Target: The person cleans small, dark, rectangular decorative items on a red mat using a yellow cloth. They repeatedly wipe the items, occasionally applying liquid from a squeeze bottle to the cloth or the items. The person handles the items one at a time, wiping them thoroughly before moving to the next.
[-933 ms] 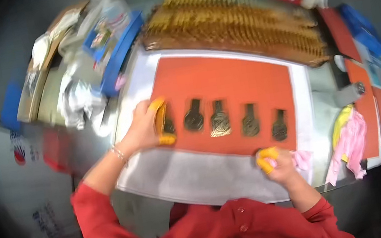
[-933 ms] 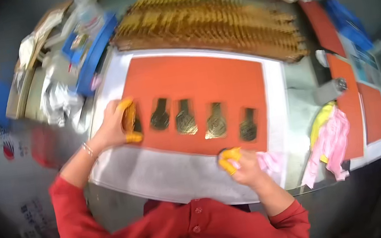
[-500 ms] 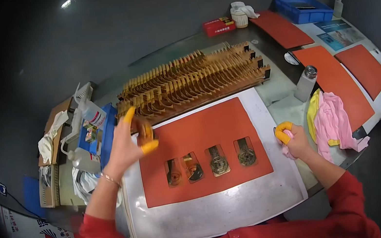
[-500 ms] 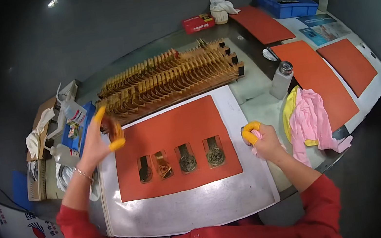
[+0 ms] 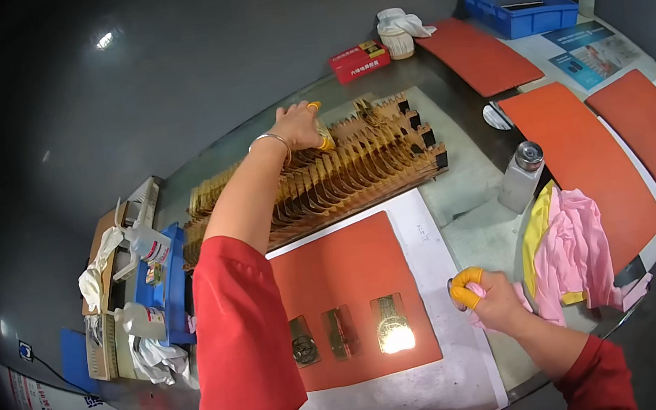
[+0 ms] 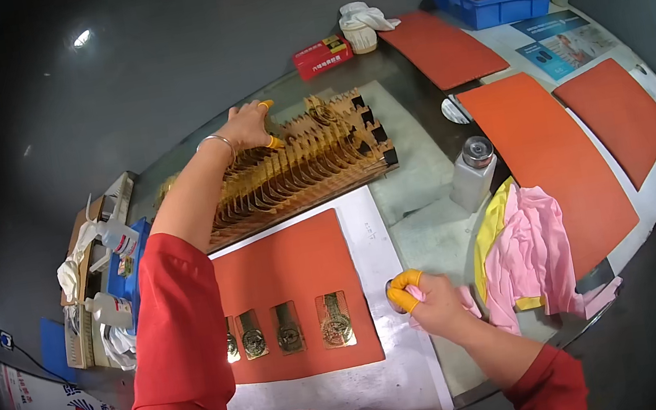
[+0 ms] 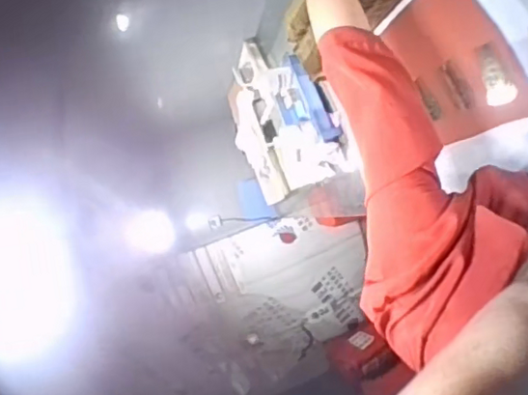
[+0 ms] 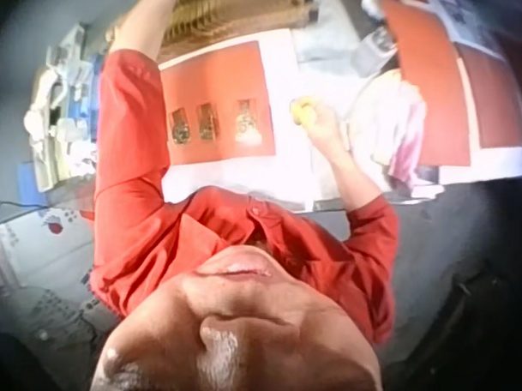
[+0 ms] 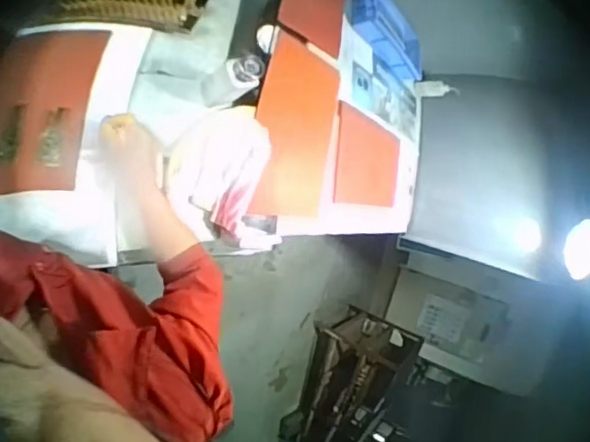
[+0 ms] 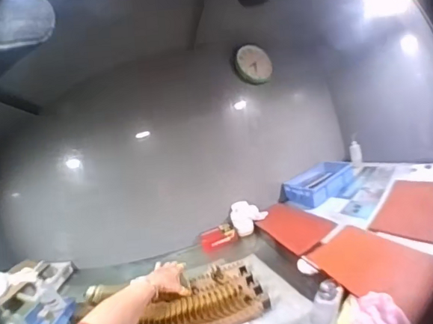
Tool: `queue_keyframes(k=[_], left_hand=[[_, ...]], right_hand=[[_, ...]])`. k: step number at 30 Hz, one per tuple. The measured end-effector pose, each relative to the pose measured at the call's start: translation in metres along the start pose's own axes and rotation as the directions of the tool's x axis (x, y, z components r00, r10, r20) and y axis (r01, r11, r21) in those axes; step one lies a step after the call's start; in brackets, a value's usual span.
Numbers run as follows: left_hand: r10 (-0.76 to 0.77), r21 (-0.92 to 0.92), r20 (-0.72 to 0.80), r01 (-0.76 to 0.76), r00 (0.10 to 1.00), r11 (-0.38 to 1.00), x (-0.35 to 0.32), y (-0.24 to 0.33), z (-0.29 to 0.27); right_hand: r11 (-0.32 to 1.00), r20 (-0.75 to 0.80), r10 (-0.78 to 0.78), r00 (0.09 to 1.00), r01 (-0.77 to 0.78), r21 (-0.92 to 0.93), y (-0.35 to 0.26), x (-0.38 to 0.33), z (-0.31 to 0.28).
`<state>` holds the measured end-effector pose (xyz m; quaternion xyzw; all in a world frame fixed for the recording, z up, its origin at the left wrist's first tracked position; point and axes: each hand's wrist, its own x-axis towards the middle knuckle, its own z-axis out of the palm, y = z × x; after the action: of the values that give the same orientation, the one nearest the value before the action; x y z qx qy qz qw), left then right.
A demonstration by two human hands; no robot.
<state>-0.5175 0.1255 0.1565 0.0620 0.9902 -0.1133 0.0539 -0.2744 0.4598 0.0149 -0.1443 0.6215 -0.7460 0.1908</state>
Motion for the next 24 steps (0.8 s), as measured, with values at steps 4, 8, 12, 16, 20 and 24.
queue_keyframes(k=[4,8,12,16,20,24], left_hand=[[0.001,0.036,0.125,-0.005,0.992,0.999,0.013,0.008,-0.004],[0.0,-0.111,0.177,0.02,0.984,0.994,-0.002,0.026,-0.019],[0.008,-0.296,-0.067,-0.028,0.998,0.955,-0.027,0.01,-0.027],[0.0,-0.502,-0.41,-0.225,0.912,0.835,-0.122,0.051,-0.031],[0.32,-0.429,-0.109,-0.335,0.941,0.839,-0.243,0.12,0.042],[0.223,-0.517,-0.079,-0.231,0.972,0.824,-0.277,0.151,0.092]], right_hand=[[0.999,0.016,0.033,0.999,-0.033,0.038,-0.004,-0.001,0.005],[0.999,0.014,0.044,0.999,-0.045,0.03,-0.005,-0.001,0.004],[0.999,-0.01,0.023,1.0,-0.022,0.036,-0.004,-0.001,0.004],[0.999,-0.032,0.024,0.999,-0.025,-0.023,-0.012,0.004,0.001],[0.999,-0.041,-0.023,0.999,0.024,0.021,-0.011,0.006,0.004],[1.0,-0.032,-0.028,0.999,0.028,-0.003,-0.01,0.001,0.012]])
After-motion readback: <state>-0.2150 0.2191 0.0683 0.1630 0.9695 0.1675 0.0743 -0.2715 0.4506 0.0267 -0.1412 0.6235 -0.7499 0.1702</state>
